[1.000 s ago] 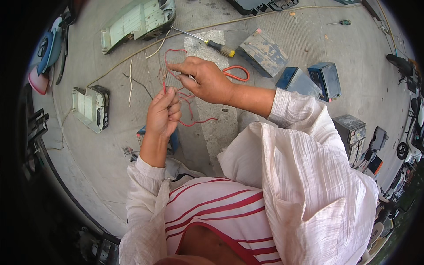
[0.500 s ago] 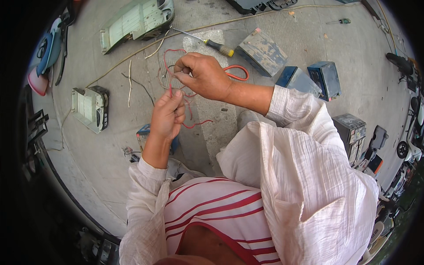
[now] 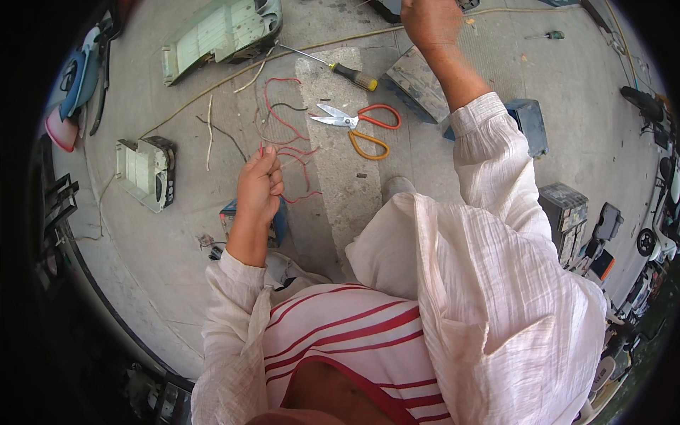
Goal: The person sits on the floor and uses scissors to strip insulation from red and white wires. They twist the exposed strands together and wrap them with white tape. The person repeats this process on multiple wire ends.
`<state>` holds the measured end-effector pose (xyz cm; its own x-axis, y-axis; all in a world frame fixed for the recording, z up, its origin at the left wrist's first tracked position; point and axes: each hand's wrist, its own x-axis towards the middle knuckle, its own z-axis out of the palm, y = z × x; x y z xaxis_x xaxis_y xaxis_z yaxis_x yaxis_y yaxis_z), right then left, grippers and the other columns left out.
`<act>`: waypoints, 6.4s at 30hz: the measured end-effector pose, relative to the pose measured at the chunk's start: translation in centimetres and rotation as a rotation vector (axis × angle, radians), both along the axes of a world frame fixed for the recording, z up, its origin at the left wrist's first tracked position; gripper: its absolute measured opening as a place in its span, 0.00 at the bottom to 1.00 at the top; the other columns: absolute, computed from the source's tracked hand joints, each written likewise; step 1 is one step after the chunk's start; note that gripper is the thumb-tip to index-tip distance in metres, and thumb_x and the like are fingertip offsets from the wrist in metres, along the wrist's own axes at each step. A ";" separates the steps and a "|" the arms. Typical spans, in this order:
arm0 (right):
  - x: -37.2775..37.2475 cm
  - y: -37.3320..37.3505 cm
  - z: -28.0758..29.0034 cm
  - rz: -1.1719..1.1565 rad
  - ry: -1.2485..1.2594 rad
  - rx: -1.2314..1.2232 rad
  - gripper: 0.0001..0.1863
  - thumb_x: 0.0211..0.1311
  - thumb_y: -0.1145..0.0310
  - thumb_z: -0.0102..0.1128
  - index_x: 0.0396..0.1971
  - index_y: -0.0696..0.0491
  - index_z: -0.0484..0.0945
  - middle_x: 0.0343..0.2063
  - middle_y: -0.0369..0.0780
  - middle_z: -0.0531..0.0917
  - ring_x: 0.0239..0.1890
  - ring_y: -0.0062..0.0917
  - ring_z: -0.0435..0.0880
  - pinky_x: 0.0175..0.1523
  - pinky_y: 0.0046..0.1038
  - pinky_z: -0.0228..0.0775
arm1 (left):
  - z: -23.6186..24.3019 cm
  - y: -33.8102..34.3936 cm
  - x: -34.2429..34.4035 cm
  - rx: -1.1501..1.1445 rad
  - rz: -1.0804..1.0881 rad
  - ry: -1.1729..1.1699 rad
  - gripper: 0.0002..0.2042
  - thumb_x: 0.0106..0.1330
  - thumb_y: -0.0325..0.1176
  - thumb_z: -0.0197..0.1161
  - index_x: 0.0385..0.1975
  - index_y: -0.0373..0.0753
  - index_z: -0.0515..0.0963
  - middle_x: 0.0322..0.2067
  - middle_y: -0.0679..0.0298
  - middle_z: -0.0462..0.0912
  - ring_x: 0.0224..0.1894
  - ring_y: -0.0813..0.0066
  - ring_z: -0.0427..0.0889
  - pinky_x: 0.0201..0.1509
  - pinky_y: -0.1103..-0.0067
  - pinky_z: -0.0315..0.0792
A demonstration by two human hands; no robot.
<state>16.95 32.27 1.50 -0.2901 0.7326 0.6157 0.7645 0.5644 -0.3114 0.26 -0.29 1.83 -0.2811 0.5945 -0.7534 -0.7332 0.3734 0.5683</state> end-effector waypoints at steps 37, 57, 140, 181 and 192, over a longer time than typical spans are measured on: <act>-4.4 -16.9 1.9 0.814 0.285 -0.680 0.08 0.53 0.72 0.65 0.35 0.51 0.82 0.23 0.37 0.76 0.24 0.22 0.74 0.30 0.23 0.67 | 3.1 1.6 1.2 0.198 -0.091 -0.096 0.05 0.71 0.34 0.51 0.34 0.43 0.68 0.20 0.77 0.59 0.16 0.91 0.51 0.15 0.90 0.44; -3.9 -12.7 0.4 0.607 0.213 -0.602 0.06 0.51 0.71 0.61 0.26 0.57 0.76 0.21 0.41 0.77 0.24 0.30 0.76 0.30 0.31 0.68 | 2.9 0.9 1.9 0.113 -0.175 -0.087 0.06 0.71 0.35 0.51 0.33 0.42 0.69 0.18 0.77 0.60 0.14 0.91 0.51 0.14 0.88 0.44; -2.8 -12.8 3.8 1.038 -0.183 -0.794 0.05 0.45 0.71 0.59 0.22 0.55 0.74 0.22 0.41 0.77 0.28 0.39 0.78 0.32 0.38 0.68 | 2.0 1.8 -0.2 0.129 0.041 0.191 0.07 0.71 0.37 0.52 0.38 0.41 0.70 0.29 0.70 0.74 0.13 0.90 0.53 0.14 0.88 0.51; -4.0 -16.7 2.4 0.786 0.278 -0.889 0.09 0.52 0.69 0.68 0.35 0.53 0.82 0.19 0.31 0.72 0.20 0.14 0.64 0.24 0.21 0.59 | 2.0 1.2 1.9 0.190 -0.108 0.029 0.04 0.69 0.33 0.55 0.37 0.41 0.71 0.24 0.75 0.69 0.15 0.92 0.55 0.16 0.88 0.48; -4.1 -16.0 2.6 0.744 0.334 -0.964 0.06 0.52 0.71 0.63 0.25 0.57 0.79 0.19 0.40 0.76 0.22 0.26 0.75 0.29 0.28 0.68 | 1.9 1.1 2.2 0.184 -0.167 0.051 0.04 0.69 0.33 0.55 0.35 0.41 0.71 0.20 0.78 0.64 0.15 0.92 0.54 0.16 0.88 0.47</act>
